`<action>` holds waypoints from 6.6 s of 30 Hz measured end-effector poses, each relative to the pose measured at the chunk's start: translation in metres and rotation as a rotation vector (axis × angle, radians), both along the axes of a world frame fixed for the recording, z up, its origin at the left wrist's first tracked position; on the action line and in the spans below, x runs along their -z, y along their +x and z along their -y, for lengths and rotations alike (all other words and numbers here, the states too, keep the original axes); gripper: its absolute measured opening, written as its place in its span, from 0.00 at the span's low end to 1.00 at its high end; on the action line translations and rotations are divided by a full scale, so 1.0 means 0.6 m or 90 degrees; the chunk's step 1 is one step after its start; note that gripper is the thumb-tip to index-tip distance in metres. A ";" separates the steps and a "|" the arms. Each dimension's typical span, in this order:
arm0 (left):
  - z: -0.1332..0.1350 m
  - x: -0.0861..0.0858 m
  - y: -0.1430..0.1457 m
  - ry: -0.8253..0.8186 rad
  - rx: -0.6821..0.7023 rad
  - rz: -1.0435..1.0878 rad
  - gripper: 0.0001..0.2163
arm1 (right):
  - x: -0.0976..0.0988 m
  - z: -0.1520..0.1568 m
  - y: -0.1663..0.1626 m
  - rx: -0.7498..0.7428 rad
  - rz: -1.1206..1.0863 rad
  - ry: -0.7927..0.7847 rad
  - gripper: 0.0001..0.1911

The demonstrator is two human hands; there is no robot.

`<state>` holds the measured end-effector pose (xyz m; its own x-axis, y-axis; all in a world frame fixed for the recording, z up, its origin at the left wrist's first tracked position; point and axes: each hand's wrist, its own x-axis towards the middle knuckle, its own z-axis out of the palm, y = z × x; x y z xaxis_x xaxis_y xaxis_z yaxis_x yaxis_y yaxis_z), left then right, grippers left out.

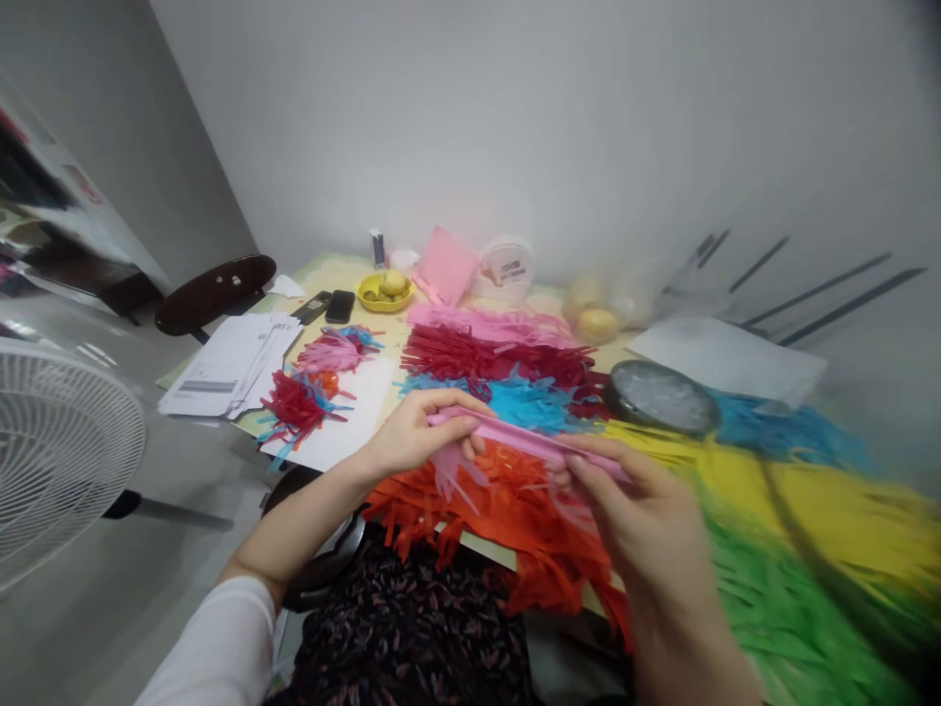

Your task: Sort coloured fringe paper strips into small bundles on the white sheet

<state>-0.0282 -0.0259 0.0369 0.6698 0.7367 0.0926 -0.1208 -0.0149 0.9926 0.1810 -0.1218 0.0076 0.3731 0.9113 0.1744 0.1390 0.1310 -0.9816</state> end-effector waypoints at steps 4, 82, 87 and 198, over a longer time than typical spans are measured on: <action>0.002 0.003 0.003 -0.031 -0.016 0.033 0.12 | 0.001 -0.007 -0.008 0.018 -0.096 0.044 0.05; -0.020 0.020 -0.001 -0.041 0.035 0.017 0.07 | -0.001 -0.025 -0.009 -0.078 -0.022 0.039 0.04; -0.014 0.028 -0.007 -0.093 0.035 0.054 0.09 | 0.000 -0.009 -0.010 -0.070 0.061 0.056 0.06; 0.066 0.079 0.011 0.003 -0.200 0.068 0.14 | 0.002 -0.025 -0.071 -0.185 0.030 -0.011 0.18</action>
